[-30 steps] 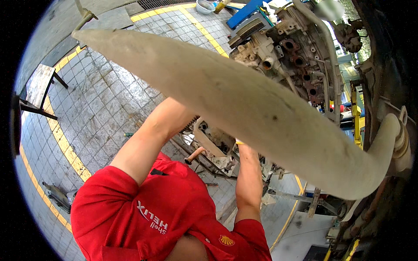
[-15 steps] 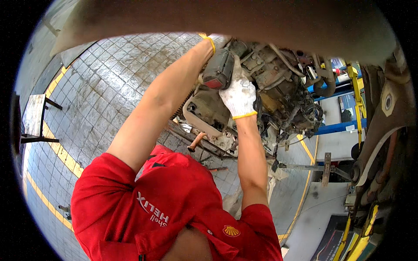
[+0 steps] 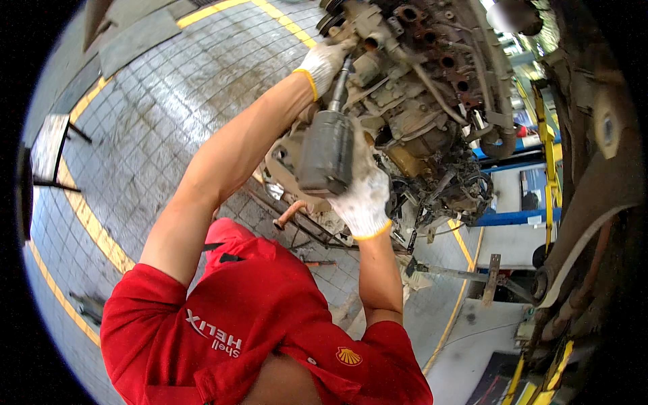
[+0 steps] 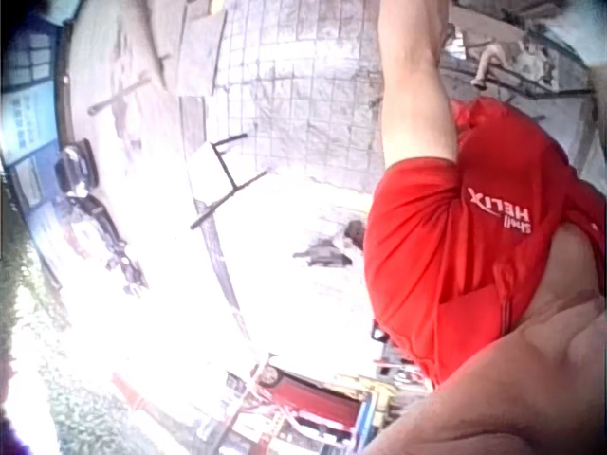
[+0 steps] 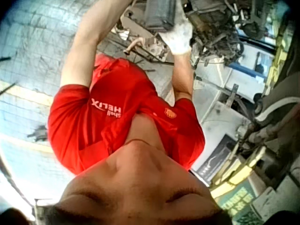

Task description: The person uses a cordless impact wrench and a screwdriver to remove bolts and components from a car engine mounted on a stand. They detach the exhaust manifold and other parts, placing them on the floor, then walk away from the engine.

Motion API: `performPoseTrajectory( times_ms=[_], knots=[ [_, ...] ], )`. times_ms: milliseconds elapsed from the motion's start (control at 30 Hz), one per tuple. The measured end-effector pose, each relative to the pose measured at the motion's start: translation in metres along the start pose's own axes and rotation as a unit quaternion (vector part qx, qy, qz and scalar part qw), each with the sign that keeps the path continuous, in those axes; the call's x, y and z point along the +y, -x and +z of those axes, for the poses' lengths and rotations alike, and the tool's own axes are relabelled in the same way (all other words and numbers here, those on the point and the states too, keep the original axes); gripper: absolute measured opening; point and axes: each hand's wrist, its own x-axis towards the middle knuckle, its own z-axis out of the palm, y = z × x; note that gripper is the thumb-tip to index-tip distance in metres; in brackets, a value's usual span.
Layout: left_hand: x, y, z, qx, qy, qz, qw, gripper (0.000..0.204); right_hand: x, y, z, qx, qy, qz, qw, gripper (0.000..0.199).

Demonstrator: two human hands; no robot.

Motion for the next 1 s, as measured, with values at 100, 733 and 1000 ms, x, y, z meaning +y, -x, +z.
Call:
performPoseTrajectory(
  times_ms=[100, 733, 1000],
  knots=[
    [-0.005, 0.069, 0.02, -0.037, -0.046, 0.032, 0.998, 0.049, 0.038, 0.067, -0.02, 0.027, -0.237, 0.077, 0.968, 0.118],
    [-0.191, 0.304, -0.024, 0.057, 0.246, -0.086, 0.964, 0.027, 0.168, 0.329, -0.11, -0.349, -0.133, 0.385, 0.844, 0.038],
    [-0.367, 0.289, -0.053, 0.183, 0.104, -0.29, 0.933, 0.021, 0.195, 0.412, -0.067, -0.312, -0.336, 0.412, 0.787, 0.052]
  ],
)
